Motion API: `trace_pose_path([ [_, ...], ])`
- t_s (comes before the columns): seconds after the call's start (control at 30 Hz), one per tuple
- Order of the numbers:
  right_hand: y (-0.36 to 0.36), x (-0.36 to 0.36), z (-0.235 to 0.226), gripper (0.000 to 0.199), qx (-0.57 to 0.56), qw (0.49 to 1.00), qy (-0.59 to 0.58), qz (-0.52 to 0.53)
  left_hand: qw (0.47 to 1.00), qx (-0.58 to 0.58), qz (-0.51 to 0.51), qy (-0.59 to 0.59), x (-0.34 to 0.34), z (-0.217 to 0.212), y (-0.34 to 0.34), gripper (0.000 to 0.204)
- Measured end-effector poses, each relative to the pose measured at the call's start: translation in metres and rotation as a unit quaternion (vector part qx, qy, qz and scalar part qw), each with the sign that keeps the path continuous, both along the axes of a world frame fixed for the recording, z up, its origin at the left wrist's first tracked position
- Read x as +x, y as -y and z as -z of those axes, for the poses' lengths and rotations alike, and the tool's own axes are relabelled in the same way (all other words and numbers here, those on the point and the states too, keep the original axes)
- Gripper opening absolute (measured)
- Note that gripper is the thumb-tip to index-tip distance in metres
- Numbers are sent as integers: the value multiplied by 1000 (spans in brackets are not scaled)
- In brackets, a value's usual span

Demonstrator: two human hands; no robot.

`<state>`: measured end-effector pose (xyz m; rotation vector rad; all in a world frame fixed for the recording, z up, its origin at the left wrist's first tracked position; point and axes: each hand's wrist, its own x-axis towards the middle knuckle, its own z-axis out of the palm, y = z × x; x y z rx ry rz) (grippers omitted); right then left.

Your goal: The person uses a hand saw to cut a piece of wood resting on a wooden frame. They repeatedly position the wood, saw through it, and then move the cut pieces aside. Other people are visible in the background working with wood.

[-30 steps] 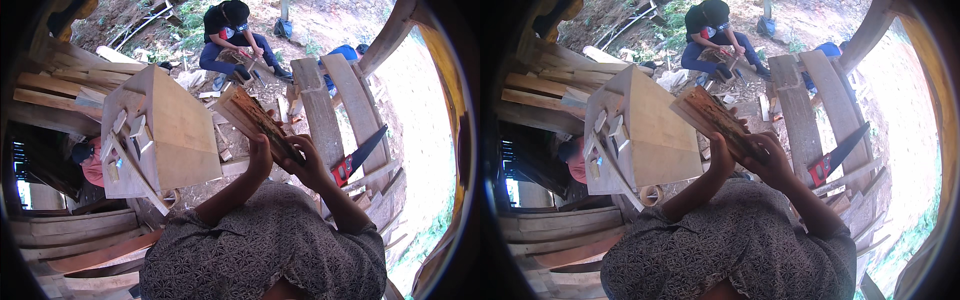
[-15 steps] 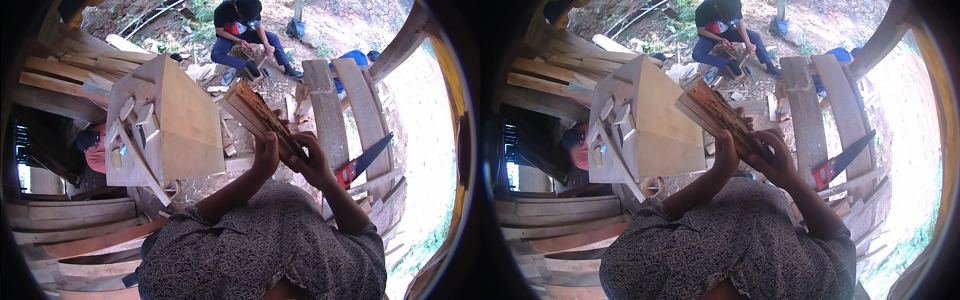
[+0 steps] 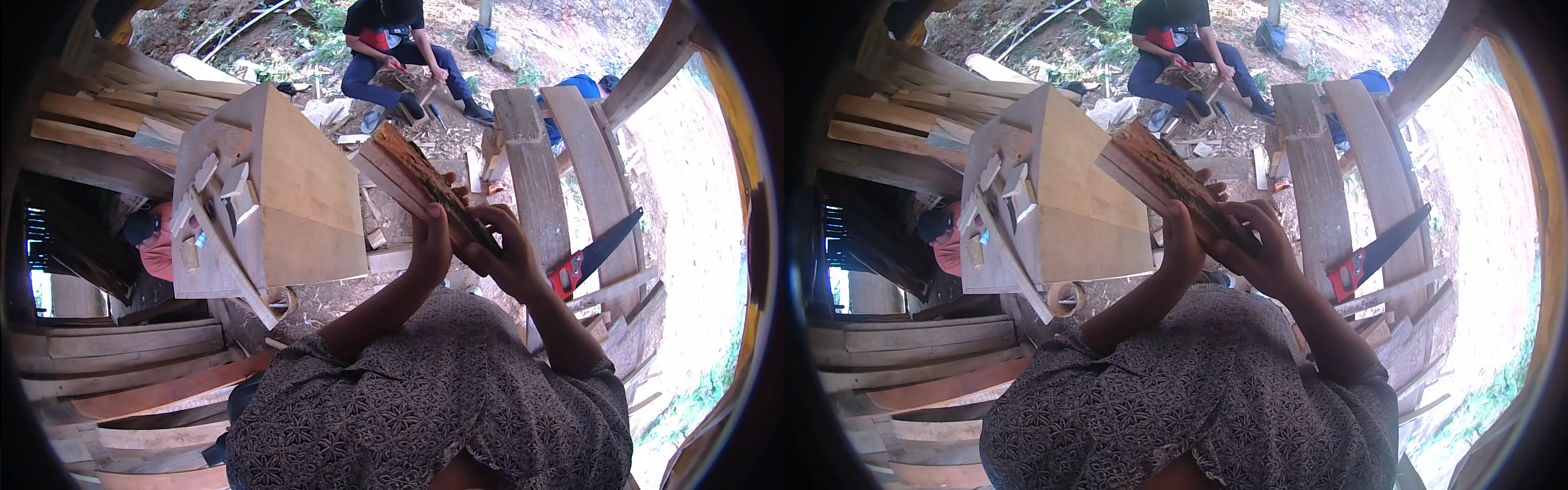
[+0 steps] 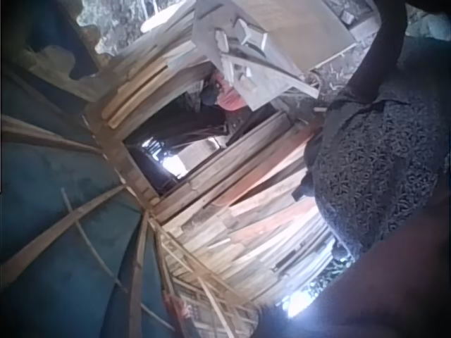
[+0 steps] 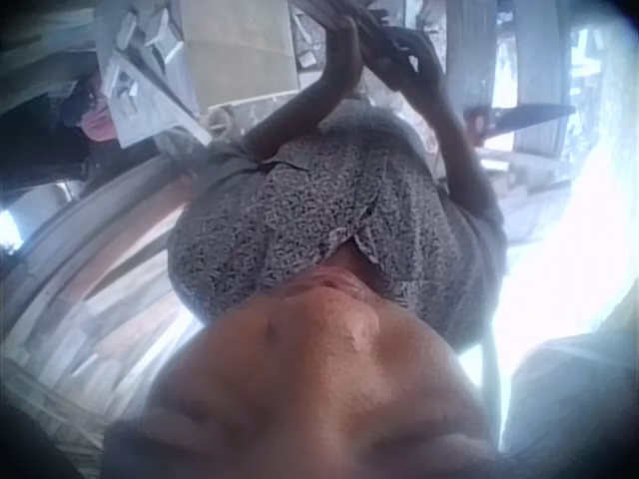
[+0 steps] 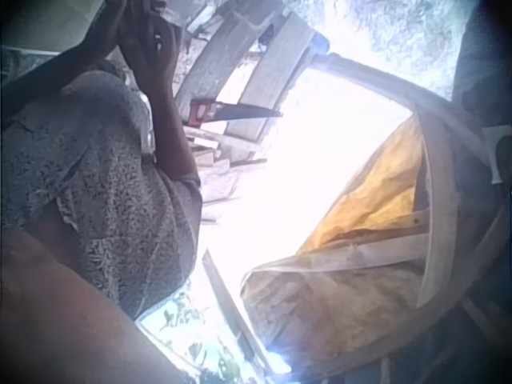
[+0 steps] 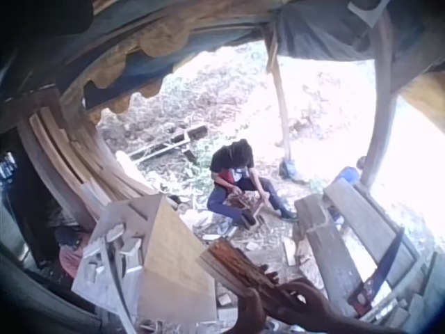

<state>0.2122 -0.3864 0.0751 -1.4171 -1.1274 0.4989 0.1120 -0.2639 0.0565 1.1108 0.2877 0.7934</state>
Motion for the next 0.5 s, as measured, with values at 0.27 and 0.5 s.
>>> trace_pose_path([
  [0.27, 9, 0, -1, 56, -13, 1000, -7, -17, 999, -29, 27, 12, -5, 8, 4, 77],
  [0.5, 9, 11, -4, 52, -10, 997, -14, -72, 987, -157, -8, -38, -3, -3, 0, 71],
])
